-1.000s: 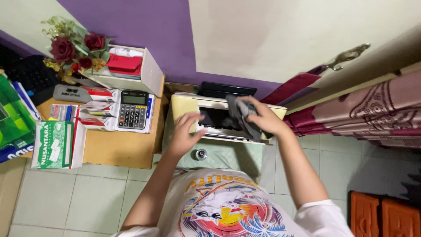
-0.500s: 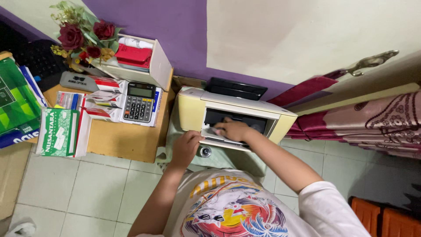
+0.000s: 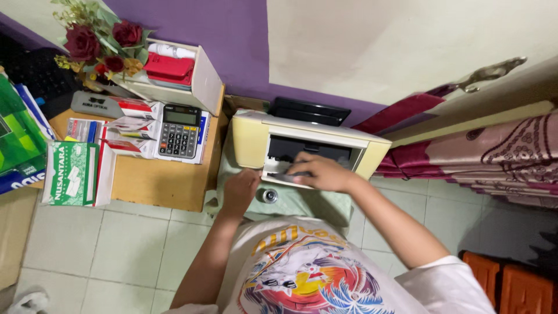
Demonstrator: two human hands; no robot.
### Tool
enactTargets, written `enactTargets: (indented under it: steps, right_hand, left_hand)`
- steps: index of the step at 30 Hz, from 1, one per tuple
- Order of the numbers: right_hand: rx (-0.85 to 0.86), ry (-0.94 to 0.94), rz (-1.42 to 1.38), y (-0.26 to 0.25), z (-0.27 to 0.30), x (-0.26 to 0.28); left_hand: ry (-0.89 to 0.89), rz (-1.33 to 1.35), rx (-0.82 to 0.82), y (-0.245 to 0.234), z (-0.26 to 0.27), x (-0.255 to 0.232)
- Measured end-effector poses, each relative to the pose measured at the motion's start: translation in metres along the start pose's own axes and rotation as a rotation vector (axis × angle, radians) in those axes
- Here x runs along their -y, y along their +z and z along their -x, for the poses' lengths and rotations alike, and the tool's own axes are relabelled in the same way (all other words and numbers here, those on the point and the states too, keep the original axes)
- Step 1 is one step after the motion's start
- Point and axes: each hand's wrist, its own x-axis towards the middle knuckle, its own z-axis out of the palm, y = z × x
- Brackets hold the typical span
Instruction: The person cleans a beige printer using a dark cloth. They wipe the exterior surfaces, open the front cover to clean the internal components, and then flip the printer over to clean the bottom before returning it to its original position.
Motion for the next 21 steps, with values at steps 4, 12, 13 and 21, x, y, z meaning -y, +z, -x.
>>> enactTargets:
  steps: [4,12,13,21]
  right_hand:
    - [-0.002,0.056,-0.020,-0.014,0.055,-0.038]
    - [0.064,0.710,0.113,-0.029,0.065,-0.028]
    - [0.030,0.547,0.062,-0.025,0.056,-0.024]
    - [0.104,0.098,0.059,0.040,-0.057,-0.047]
  left_hand:
    - [-0.088,-0.028,-0.066,-0.038,-0.029,-0.007]
    - [-0.042,0.231,0.376,-0.048,-0.054,-0.030]
    - [-0.002,0.215,0.339,-0.044,-0.049,-0.031]
    - [0.082,-0.009,0.213,-0.027,-0.028,-0.022]
